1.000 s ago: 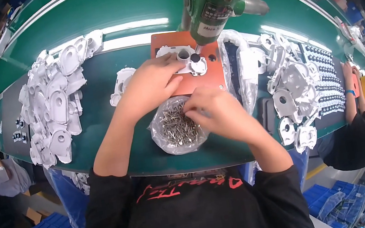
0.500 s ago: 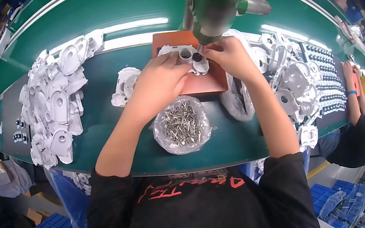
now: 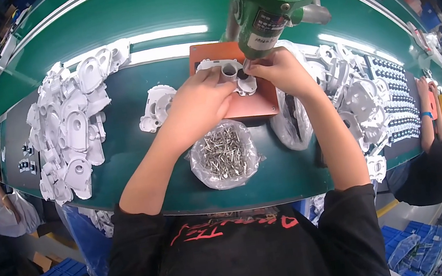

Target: Assembling plastic components using a manual press machine and small fasteners on a factory line.

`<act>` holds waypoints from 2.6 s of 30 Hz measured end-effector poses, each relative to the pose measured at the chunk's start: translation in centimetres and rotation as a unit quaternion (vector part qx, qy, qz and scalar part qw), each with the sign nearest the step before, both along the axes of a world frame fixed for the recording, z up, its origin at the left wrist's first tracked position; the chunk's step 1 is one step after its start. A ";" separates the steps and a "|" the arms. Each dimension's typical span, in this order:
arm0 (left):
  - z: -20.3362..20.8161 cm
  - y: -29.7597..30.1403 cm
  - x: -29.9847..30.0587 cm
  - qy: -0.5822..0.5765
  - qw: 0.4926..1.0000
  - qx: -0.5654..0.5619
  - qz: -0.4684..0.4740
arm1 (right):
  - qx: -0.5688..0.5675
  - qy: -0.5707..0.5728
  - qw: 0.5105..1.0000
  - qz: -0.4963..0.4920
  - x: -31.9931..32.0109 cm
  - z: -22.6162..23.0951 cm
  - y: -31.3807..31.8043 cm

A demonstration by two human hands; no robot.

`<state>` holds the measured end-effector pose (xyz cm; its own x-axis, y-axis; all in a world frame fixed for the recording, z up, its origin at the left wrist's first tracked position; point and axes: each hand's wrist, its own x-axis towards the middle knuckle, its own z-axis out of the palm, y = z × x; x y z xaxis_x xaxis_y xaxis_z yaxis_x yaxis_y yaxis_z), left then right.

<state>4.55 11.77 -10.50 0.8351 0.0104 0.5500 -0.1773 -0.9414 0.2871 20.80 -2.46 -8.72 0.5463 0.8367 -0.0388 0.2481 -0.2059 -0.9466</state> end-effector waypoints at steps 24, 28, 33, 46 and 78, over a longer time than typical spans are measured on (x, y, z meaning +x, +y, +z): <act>0.5 0.2 -0.3 0.067 0.998 0.008 0.002 | -0.061 0.018 0.998 0.013 0.4 2.1 0.9; 0.6 0.1 -0.3 0.067 0.998 0.004 -0.004 | -0.054 0.010 0.998 0.023 0.4 2.1 0.6; 0.6 0.1 -0.3 0.069 0.998 0.004 -0.002 | -0.058 0.020 0.998 0.020 0.5 1.9 0.8; 0.3 -0.3 -0.2 0.054 0.998 0.008 0.012 | -0.078 -0.006 0.992 0.100 0.9 1.6 1.3; 0.4 -0.7 -0.5 0.050 0.998 0.013 0.027 | 0.278 -0.066 0.952 -0.109 31.9 17.0 1.5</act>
